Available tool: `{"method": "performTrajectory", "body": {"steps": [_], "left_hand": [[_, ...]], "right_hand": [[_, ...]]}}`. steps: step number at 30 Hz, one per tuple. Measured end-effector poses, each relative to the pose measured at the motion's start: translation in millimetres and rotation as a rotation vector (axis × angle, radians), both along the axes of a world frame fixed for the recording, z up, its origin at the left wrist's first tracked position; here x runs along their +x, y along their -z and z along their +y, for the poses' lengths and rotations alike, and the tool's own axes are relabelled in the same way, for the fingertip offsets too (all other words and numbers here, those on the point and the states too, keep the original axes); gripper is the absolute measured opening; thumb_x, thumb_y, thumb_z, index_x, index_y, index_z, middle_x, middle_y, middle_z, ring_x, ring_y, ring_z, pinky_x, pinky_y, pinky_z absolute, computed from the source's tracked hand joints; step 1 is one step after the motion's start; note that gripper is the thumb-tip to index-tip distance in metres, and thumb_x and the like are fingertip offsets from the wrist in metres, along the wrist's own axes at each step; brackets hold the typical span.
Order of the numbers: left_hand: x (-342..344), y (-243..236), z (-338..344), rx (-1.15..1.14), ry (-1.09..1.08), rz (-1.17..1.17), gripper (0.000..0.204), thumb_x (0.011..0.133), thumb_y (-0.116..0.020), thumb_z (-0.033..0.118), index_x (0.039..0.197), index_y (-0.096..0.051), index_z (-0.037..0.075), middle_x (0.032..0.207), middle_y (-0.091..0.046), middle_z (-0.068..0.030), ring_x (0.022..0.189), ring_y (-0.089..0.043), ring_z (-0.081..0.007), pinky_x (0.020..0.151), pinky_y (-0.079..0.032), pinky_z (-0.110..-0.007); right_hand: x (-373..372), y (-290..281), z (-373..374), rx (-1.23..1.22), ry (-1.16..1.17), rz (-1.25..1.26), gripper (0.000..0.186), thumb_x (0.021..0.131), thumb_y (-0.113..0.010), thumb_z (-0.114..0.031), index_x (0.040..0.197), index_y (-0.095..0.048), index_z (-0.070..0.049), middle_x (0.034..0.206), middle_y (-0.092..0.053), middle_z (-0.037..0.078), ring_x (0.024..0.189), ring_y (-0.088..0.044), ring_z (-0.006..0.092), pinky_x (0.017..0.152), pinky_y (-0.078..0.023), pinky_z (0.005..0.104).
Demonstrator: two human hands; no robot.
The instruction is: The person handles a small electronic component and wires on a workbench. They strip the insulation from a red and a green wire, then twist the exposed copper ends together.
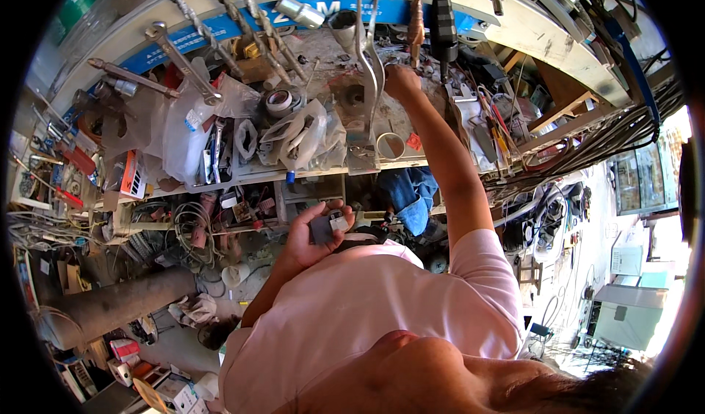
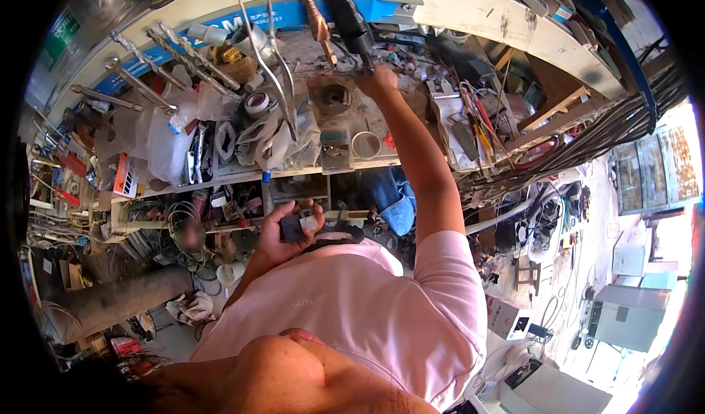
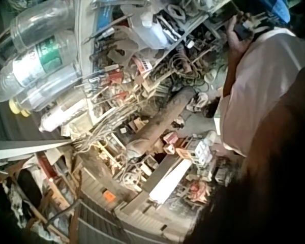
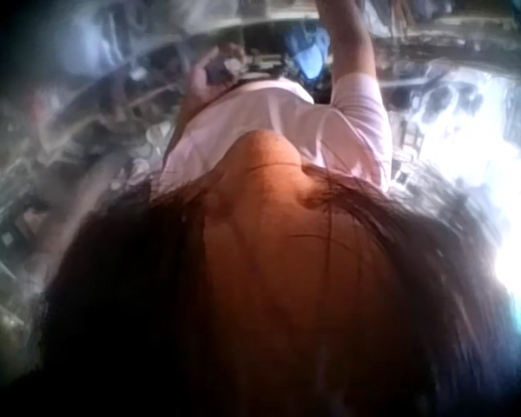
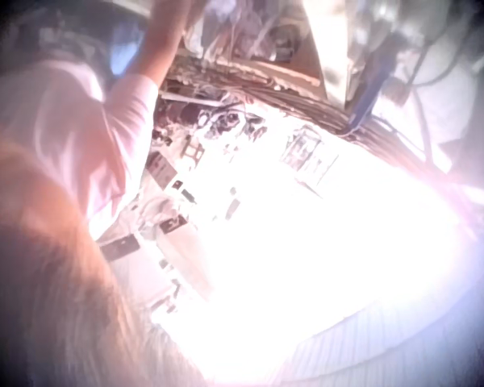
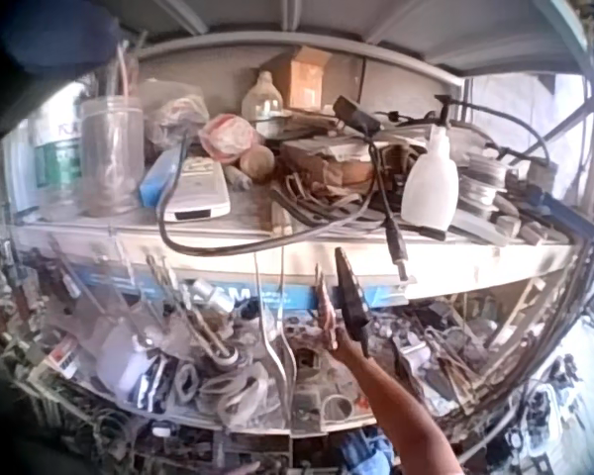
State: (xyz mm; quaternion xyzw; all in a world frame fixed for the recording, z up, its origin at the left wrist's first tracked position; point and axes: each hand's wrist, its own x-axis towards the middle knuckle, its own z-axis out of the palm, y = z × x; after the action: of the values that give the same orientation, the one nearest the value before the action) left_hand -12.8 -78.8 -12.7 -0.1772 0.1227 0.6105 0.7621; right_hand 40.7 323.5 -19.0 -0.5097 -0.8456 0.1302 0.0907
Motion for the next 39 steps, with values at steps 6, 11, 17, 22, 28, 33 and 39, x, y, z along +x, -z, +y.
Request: {"method": "performTrajectory", "body": {"steps": [6, 11, 17, 22, 28, 33, 39], "left_hand": [[1, -11, -2, -0.032, -0.054, -0.062, 0.033, 0.094, -0.05, 0.026, 0.112, -0.052, -0.002, 0.116, -0.054, -0.0181, 0.12, -0.048, -0.0325, 0.084, -0.056, -0.041], [-1, -15, -4, -0.002, -0.107, -0.054, 0.035, 0.095, -0.048, 0.026, 0.113, -0.05, -0.003, 0.117, -0.053, -0.0199, 0.122, -0.047, -0.0338, 0.089, -0.054, -0.042], [-4, -19, -2, 0.02, -0.217, -0.095, 0.037, 0.096, -0.046, 0.026, 0.115, -0.049, -0.005, 0.123, -0.05, -0.0228, 0.126, -0.043, -0.036, 0.097, -0.049, -0.045], [-7, -18, 3, 0.063, -0.217, -0.16, 0.039, 0.096, -0.046, 0.027, 0.117, -0.049, -0.006, 0.126, -0.048, -0.0252, 0.126, -0.042, -0.0371, 0.1, -0.046, -0.046], [-9, -16, 16, 0.124, -0.179, -0.031, 0.042, 0.095, -0.048, 0.034, 0.116, -0.052, -0.002, 0.125, -0.051, -0.022, 0.126, -0.042, -0.0376, 0.102, -0.04, -0.052], [-12, -36, 42, 0.126, -0.022, -0.005, 0.037, 0.093, -0.052, 0.031, 0.117, -0.055, 0.003, 0.116, -0.058, -0.0143, 0.105, -0.055, -0.0283, 0.078, -0.047, -0.035], [8, -69, 123, 0.425, 0.277, 1.164, 0.03, 0.089, -0.056, 0.014, 0.117, -0.053, 0.007, 0.107, -0.056, -0.0077, 0.095, -0.054, -0.0158, 0.067, -0.045, -0.026]], "right_hand": [[13, 42, 16, 0.086, -0.063, 0.339, 0.024, 0.083, -0.051, -0.026, 0.084, -0.067, -0.008, 0.085, -0.067, 0.016, 0.085, -0.066, 0.0314, 0.068, -0.05, 0.0442], [-5, 2, -19, 0.27, -0.186, -0.117, 0.019, 0.083, -0.051, -0.015, 0.091, -0.068, -0.01, 0.097, -0.066, 0.011, 0.088, -0.066, 0.0296, 0.07, -0.052, 0.0434], [-1, -4, -19, 0.408, -0.083, 0.275, 0.011, 0.079, -0.059, -0.022, 0.085, -0.06, -0.013, 0.089, -0.064, 0.012, 0.078, -0.062, 0.0351, 0.066, -0.049, 0.0448], [19, -20, 17, 0.582, -0.164, 0.542, 0.024, 0.077, -0.065, -0.022, 0.093, -0.06, -0.005, 0.073, -0.063, 0.019, 0.07, -0.064, 0.0392, 0.062, -0.052, 0.0467], [42, -100, -37, 0.63, -0.129, 0.531, 0.009, 0.084, -0.056, -0.012, 0.093, -0.056, -0.012, 0.074, -0.067, 0.011, 0.071, -0.065, 0.0342, 0.062, -0.05, 0.0431], [93, -127, -84, -0.061, -0.183, 0.955, 0.019, 0.09, -0.06, -0.021, 0.092, -0.061, -0.002, 0.068, -0.062, 0.003, 0.062, -0.054, 0.0082, 0.057, -0.04, 0.0238], [161, -126, -148, -0.378, 0.001, 1.158, 0.019, 0.093, -0.058, -0.023, 0.094, -0.06, -0.004, 0.069, -0.048, -0.005, 0.062, -0.042, 0.0031, 0.053, -0.03, 0.0198]]}}
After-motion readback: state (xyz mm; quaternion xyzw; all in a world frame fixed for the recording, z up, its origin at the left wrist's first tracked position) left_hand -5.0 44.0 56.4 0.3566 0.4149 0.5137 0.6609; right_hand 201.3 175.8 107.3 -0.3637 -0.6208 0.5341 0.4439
